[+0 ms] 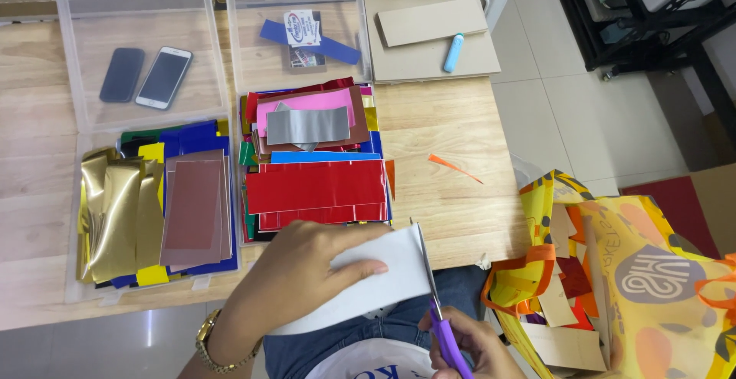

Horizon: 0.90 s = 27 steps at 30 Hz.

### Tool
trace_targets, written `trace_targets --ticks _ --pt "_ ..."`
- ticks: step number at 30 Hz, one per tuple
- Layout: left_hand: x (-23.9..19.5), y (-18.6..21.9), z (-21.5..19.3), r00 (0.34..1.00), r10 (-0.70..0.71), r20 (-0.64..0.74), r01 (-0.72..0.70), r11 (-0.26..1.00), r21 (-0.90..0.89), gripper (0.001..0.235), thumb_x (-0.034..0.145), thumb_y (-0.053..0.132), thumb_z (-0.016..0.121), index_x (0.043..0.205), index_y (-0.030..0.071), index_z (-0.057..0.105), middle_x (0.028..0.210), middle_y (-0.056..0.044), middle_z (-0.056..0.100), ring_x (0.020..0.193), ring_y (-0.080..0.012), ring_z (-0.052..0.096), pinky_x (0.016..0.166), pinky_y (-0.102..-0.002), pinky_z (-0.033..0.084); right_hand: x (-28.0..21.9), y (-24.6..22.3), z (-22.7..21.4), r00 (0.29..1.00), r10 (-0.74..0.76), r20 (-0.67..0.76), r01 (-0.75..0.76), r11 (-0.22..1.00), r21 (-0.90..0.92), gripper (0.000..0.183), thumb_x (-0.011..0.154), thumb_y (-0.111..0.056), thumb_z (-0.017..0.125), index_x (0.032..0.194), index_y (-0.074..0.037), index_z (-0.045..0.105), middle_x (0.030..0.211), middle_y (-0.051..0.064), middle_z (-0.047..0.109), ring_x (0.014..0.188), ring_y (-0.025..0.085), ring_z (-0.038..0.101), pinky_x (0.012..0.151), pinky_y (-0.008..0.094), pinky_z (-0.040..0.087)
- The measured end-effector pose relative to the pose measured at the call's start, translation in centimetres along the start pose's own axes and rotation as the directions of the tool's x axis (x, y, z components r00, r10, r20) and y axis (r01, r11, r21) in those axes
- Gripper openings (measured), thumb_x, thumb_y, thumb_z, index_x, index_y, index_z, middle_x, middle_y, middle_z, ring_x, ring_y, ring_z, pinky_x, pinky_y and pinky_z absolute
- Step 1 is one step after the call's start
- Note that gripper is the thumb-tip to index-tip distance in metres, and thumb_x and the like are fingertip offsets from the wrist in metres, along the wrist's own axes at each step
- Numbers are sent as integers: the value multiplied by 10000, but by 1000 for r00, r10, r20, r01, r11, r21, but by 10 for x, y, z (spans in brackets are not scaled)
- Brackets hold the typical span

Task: Cutting white strips of material and organizing various colored foil sheets into plastic storage bins on a workbench.

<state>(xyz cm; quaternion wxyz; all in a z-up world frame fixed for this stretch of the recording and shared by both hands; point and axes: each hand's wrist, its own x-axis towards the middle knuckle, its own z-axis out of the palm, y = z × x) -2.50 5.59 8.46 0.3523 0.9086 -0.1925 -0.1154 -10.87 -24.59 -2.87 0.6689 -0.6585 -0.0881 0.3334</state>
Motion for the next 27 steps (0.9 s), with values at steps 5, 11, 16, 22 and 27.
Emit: trace_targets --ticks 5,11,16,22,27 --pt "9 -1 6 997 -27 67 30 998 -55 488 911 468 689 1341 237 707 612 -33 724 484 -188 580 629 -332 443 5 -19 5 994 75 -75 -74 997 17 712 702 -540 893 1149 -15 715 699 26 659 625 126 611 647 281 548" --pt "20 -11 13 991 -90 100 96 994 -56 517 897 475 693 1373 274 684 811 -12 810 608 -165 656 665 -337 492 11 1 -2 991 74 -109 -68 996 59 566 738 -303 955 1158 2 728 701 53 639 629 141 618 626 274 546" --pt "30 -19 16 978 -145 148 161 981 -104 540 884 458 698 1394 289 655 1105 1 821 917 -133 740 727 -315 564 19 7 -4 983 116 -142 -115 993 14 525 735 -318 951 1140 -44 761 658 42 671 588 116 621 573 254 525" --pt "44 -25 24 968 -120 222 155 977 -147 513 856 460 731 1329 260 710 1213 51 807 769 -123 767 705 -288 512 31 -3 -6 986 124 -116 -104 981 164 630 709 -304 972 1202 13 742 675 61 573 628 136 535 576 257 416" --pt "57 -44 39 940 -228 253 265 956 -123 578 862 492 716 1382 243 678 881 -1 801 631 -122 626 580 -278 450 54 27 -15 979 8 -206 30 983 180 465 769 -203 912 1099 63 721 554 34 579 386 106 544 363 255 505"
